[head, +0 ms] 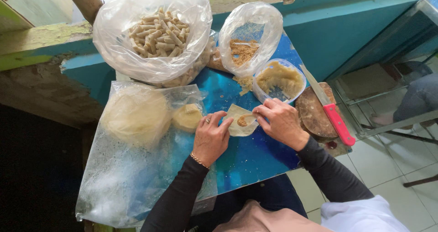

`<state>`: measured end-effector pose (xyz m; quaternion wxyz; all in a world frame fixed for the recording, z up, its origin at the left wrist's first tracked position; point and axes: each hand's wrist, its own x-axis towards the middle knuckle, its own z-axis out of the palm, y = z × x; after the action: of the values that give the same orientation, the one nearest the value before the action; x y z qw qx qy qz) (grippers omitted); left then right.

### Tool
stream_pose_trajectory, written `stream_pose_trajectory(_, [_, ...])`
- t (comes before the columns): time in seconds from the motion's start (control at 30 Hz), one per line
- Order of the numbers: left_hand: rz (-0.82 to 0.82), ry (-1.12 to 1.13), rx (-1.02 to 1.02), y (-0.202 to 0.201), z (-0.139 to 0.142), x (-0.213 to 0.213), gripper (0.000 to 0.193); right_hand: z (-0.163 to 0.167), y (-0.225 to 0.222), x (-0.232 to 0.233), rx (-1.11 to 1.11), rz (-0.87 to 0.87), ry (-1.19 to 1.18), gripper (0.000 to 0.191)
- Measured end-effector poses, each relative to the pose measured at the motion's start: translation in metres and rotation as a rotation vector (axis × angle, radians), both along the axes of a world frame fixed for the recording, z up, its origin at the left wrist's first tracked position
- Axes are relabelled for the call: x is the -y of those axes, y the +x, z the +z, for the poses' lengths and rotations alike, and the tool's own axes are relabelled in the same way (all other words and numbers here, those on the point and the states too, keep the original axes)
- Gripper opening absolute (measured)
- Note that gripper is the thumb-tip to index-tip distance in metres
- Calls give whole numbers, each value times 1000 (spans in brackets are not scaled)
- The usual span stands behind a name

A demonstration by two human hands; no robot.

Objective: The person sits at a small table and wraps square dough wrappers around a portion of filling taken from a container, folding the wrapper closed by hand and placing the finished wrapped snack into a plastic bag with other finished pieces. They occasionally reposition wrappers and adjust the plastic bag.

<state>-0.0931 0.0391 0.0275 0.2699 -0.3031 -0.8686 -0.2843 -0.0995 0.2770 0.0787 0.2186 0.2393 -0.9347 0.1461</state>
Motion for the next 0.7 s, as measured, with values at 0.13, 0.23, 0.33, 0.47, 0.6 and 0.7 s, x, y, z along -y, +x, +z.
stream_pose_trajectory(0.13, [-52, -49, 21, 2, 1, -4, 41, -7, -1, 4, -89, 55, 19, 10])
stream_pose_trajectory(0.23, [-52, -82, 31, 1, 0, -6, 46, -11, -3, 3, -125, 63, 15, 15])
stream_pose_trajectory(0.33, [-56, -125, 61, 0, -3, -9, 49, -14, -6, -1, -152, 65, 48, 23])
stream_pose_trajectory(0.47, [-52, -144, 64, -3, -10, -10, 53, -19, -7, -5, -189, 65, 87, 30])
stream_pose_trajectory(0.6, [-69, -175, 84, -3, -14, -13, 53, -22, -6, -8, -215, 65, 85, 30])
stream_pose_trajectory(0.7, [-78, -169, 85, -3, -14, -15, 53, -22, -6, -8, -216, 55, 100, 30])
